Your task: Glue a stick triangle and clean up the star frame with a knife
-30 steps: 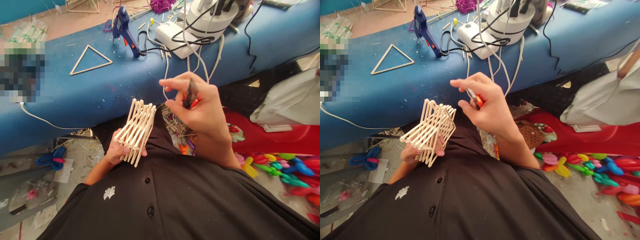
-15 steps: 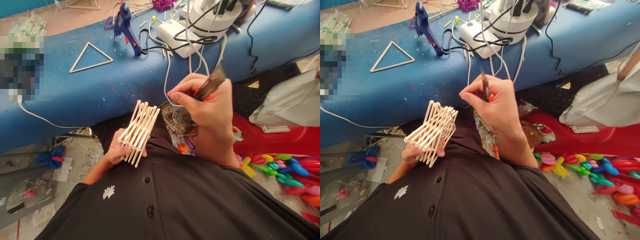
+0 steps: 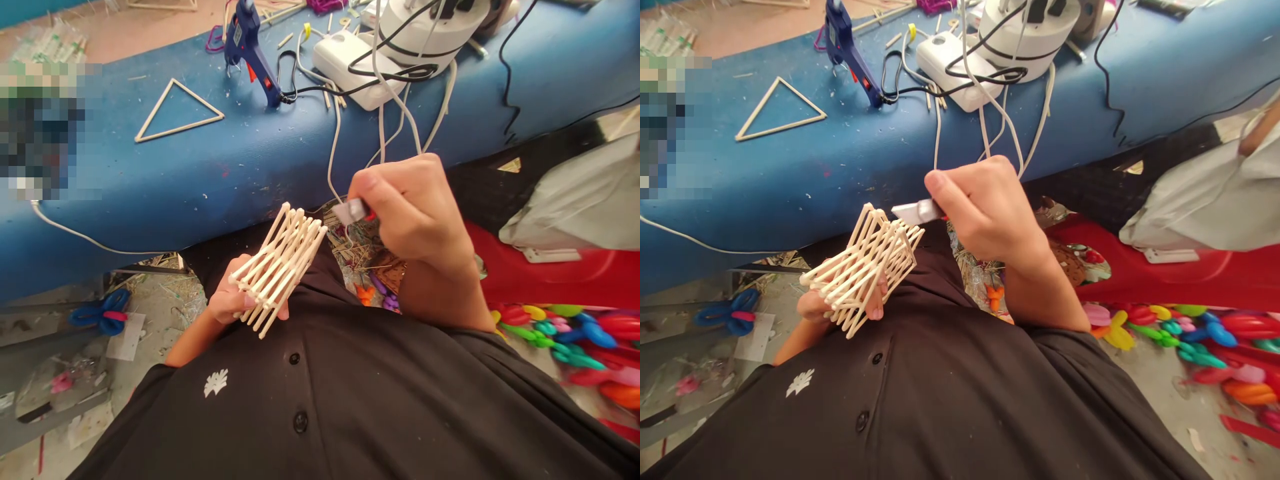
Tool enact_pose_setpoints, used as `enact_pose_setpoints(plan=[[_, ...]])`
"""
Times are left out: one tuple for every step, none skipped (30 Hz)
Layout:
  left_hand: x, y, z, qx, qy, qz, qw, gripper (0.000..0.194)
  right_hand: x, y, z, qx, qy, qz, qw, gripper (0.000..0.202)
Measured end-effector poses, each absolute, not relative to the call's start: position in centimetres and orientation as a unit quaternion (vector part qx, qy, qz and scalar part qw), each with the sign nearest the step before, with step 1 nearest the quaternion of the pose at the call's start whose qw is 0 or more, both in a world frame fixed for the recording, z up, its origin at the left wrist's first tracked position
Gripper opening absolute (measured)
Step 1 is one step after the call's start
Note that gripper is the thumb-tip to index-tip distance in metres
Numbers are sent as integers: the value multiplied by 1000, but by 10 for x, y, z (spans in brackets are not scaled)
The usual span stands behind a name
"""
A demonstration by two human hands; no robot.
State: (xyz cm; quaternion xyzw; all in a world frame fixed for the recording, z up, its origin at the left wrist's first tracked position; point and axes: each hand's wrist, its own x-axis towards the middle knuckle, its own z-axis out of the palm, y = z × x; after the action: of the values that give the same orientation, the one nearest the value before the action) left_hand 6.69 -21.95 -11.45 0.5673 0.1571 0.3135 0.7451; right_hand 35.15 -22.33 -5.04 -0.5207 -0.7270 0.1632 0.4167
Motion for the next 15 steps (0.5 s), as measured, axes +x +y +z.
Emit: enact_pose_setpoints(plan=[[66,-219,-113,583,159,306,736,42,347,-222,-48,-521,-745,151,389,62],[66,-219,-111,599,157,295,728,43,344,-220,-46,-520,-760,141,363,60],[65,-218,-110,610,151,287,723,44,342,-217,-45,-516,-773,137,343,58],[65,-217,-110,615,143,282,722,44,341,-214,-44,-511,-782,136,330,58],[65,-216,-111,615,130,284,724,44,341,-211,-45,-509,-788,135,320,57],[65,-214,-112,617,113,287,724,44,342,-208,-46,-508,-791,130,316,57],[65,-213,-114,620,92,289,724,44,343,-206,-47,-511,-790,123,315,58],[65,-211,-116,622,72,289,724,45,344,-204,-48,-514,-789,117,315,58],[65,-210,-118,622,58,285,727,45,345,-202,-50,-515,-788,108,319,58],[65,-208,-120,620,47,282,731,46,346,-201,-52,-515,-788,99,323,58],[65,-207,-121,614,34,276,739,47,346,-200,-53,-512,-788,86,331,58],[65,-205,-122,606,17,270,748,47,346,-199,-55,-509,-787,71,342,59],[66,-204,-122,596,3,267,757,48,346,-198,-57,-506,-784,52,355,60],[68,-203,-121,583,12,274,765,50,345,-198,-58,-503,-781,30,369,61],[70,-203,-120,569,33,284,771,52,343,-198,-59,-499,-778,7,381,62]])
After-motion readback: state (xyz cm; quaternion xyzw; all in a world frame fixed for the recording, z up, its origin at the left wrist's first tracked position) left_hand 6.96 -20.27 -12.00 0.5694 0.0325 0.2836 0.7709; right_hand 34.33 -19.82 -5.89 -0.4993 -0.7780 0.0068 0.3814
